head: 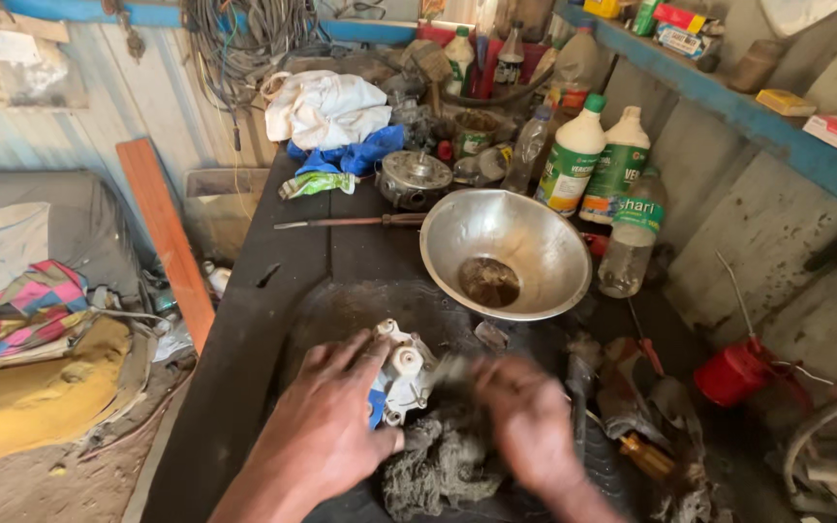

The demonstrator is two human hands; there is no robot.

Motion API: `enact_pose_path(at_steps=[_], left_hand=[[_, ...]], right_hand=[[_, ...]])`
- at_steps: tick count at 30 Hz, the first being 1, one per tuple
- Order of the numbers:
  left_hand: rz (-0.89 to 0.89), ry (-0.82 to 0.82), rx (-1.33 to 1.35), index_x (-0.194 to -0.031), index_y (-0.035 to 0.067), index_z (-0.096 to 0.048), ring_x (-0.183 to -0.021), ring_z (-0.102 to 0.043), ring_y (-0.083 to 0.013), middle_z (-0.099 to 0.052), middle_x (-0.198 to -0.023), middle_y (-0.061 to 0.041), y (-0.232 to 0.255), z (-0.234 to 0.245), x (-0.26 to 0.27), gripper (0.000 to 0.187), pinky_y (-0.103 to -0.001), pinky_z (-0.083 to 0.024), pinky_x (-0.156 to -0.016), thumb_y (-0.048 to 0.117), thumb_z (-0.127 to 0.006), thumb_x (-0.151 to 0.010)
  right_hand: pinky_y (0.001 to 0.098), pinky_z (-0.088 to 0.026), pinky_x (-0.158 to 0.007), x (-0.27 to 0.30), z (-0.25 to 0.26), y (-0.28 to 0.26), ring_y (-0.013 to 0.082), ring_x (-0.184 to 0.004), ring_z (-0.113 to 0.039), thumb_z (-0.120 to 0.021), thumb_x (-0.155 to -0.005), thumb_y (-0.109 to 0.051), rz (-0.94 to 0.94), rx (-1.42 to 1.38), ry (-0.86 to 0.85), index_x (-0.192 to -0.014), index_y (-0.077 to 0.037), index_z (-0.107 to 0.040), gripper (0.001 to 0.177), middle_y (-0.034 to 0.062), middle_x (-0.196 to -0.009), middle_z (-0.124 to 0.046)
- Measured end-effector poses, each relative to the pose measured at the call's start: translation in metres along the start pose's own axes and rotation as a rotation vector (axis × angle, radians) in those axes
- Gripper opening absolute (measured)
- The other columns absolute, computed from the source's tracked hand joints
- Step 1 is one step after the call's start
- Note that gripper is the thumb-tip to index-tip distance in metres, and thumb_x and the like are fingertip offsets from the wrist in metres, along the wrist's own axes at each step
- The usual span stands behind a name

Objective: The person disassembles and cleans a mechanical component on a workbench. They remove internal parts, wipe them with a cloth, and use a screwdriver to probe the housing before beginning reassembly.

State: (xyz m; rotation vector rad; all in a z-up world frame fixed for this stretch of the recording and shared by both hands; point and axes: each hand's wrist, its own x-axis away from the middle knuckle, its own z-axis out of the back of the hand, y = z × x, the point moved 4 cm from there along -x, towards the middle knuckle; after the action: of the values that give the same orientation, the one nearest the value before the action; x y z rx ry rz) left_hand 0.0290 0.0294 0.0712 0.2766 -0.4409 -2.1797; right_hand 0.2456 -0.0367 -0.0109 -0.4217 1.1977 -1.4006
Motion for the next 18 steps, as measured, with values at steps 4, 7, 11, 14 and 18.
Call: enact_pose_path(at_steps=[4, 7, 11, 14, 18], left_hand=[[-0.182, 0.124, 0.089, -0.154, 0.001, -0.032, -0.148, -0.023, -0.0481, -0.028, -0.165, -0.026, -0.014, -0.006, 0.015, 0.122, -0.056, -0.025, -0.105, 0.028, -0.098, -0.055], [-0.198, 0.325, 0.097, -0.141, 0.005, -0.052, -0.137, -0.041, -0.0425, -0.048, -0.150, -0.018, -0.019, -0.009, 0.014, 0.091, -0.049, -0.036, -0.109, 0.025, -0.090, -0.061], [-0.174, 0.334, 0.082, -0.132, 0.005, -0.060, -0.126, -0.050, -0.0378, -0.057, -0.138, -0.014, -0.024, -0.015, 0.016, 0.075, -0.043, -0.042, -0.102, 0.025, -0.088, -0.066], [-0.207, 0.383, 0.126, -0.127, 0.007, -0.063, -0.122, -0.054, -0.0374, -0.060, -0.136, -0.010, -0.027, -0.013, 0.007, 0.069, -0.043, -0.046, -0.097, 0.026, -0.089, -0.066], [-0.328, 0.544, 0.196, -0.120, 0.006, -0.066, -0.117, -0.058, -0.0344, -0.062, -0.128, -0.008, -0.023, -0.017, 0.017, 0.064, -0.042, -0.050, -0.097, 0.020, -0.087, -0.062]], right_hand=[[0.0417, -0.048, -0.097, -0.018, -0.001, -0.032, 0.0396, -0.105, -0.062, -0.053, -0.084, -0.005, 0.679, -0.010, -0.001, -0.116, 0.003, -0.069, 0.037, 0.0216, -0.118, -0.067], [0.0435, -0.052, -0.086, -0.005, -0.040, -0.037, 0.0415, -0.097, -0.067, -0.063, -0.089, -0.008, 0.025, 0.352, -0.028, -0.120, 0.001, -0.070, 0.033, 0.0228, -0.106, -0.067], [0.0451, -0.054, -0.082, 0.016, -0.035, -0.059, 0.0393, -0.096, -0.070, -0.060, -0.089, -0.005, 0.088, 0.355, -0.067, -0.112, -0.001, -0.072, 0.027, 0.0210, -0.109, -0.068], [0.0466, -0.054, -0.085, 0.012, -0.023, -0.067, 0.0402, -0.099, -0.071, -0.066, -0.079, -0.001, 0.310, 0.236, -0.015, -0.111, 0.000, -0.075, 0.033, 0.0207, -0.107, -0.071], [0.0403, -0.057, -0.079, 0.004, -0.036, -0.062, 0.0317, -0.089, -0.072, -0.064, -0.089, -0.003, 0.101, 0.256, -0.102, -0.113, -0.006, -0.075, 0.026, 0.0143, -0.100, -0.068]])
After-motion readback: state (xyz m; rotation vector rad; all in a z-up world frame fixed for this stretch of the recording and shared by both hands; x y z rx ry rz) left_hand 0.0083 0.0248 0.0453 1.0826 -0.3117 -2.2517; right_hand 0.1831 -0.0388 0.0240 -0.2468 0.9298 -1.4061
